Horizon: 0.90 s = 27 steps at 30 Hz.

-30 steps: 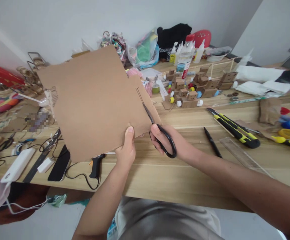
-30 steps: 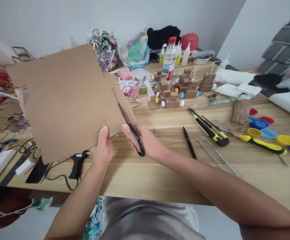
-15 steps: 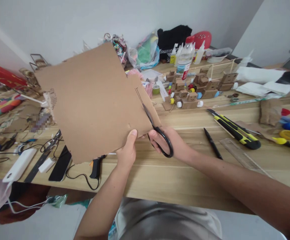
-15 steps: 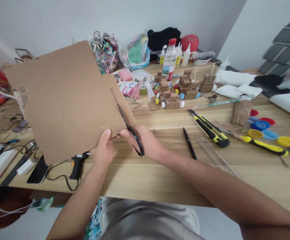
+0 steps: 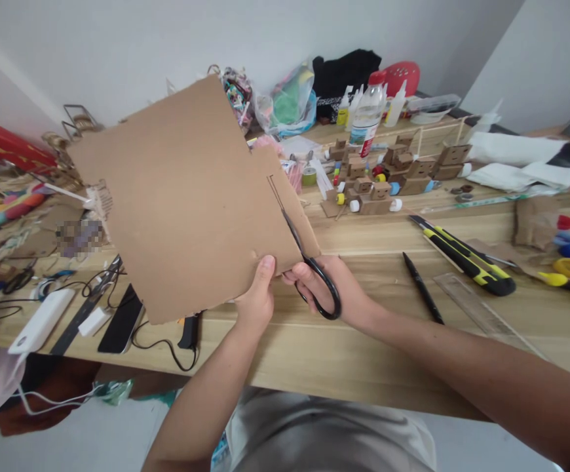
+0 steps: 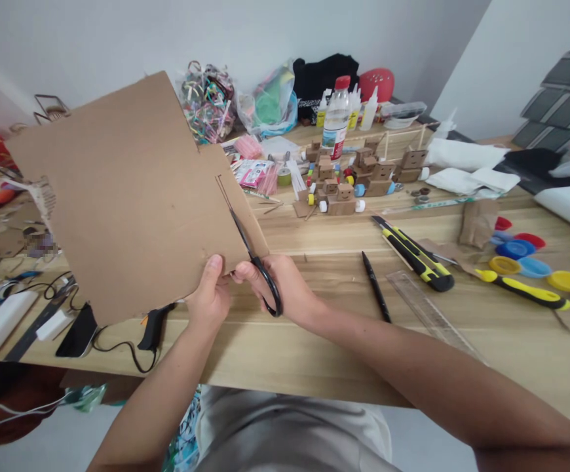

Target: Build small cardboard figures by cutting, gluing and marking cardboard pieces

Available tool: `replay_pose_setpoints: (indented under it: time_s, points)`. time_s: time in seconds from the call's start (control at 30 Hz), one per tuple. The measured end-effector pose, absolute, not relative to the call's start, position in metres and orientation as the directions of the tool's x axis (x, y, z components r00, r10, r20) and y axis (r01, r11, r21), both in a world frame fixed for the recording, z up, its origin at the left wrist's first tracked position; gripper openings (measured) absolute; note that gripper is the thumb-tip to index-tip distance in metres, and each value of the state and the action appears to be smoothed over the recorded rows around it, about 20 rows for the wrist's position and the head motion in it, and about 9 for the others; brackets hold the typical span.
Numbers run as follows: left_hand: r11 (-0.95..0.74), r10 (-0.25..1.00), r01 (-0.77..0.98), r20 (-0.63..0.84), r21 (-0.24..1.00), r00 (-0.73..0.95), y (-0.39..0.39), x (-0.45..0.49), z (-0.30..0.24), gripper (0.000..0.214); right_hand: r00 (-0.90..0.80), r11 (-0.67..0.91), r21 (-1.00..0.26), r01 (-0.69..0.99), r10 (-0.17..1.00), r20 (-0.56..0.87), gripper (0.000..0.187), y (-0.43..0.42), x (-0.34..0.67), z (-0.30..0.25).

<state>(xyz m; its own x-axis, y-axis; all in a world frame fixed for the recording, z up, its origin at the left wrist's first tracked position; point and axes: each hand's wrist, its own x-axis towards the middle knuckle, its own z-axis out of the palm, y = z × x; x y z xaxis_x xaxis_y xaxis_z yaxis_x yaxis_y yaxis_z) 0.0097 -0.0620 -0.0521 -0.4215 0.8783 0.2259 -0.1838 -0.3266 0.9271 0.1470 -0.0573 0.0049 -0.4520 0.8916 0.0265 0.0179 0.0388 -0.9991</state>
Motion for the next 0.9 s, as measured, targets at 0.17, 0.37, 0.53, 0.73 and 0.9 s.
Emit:
replay_pose_setpoints:
  time_s: [0.17,0.37,0.53,0.73,0.9]
  points:
    - [-0.343,0.865,-0.189,0.231,0.92,-0.445,-0.067,0.018,-0.038,0.052,-0.441,0.042,-0.999,0.032,0.897,0.023,0.079,-0.059,0.147,0.006]
    - [-0.353,0.859,-0.201,0.231,0.914,-0.457,-0.067,0.017,-0.037,0.054,-0.459,0.048,-0.997,0.056,0.888,0.017,0.076,-0.057,0.148,0.007]
    - [-0.454,0.771,-0.111,0.328,0.884,-0.546,-0.063,0.014,-0.04,0.056,-0.554,0.08,-0.997,0.016,0.831,0.058,0.08,-0.057,0.15,0.004]
    - [-0.421,0.775,-0.077,0.314,0.904,-0.548,-0.06,0.008,-0.04,0.054,-0.627,0.078,-0.996,0.052,0.778,0.028,0.084,-0.057,0.148,0.0]
    - [-0.422,0.774,-0.081,0.312,0.903,-0.552,-0.061,0.006,-0.037,0.05,-0.649,0.027,-0.995,0.099,0.76,-0.044,0.083,-0.06,0.152,0.013]
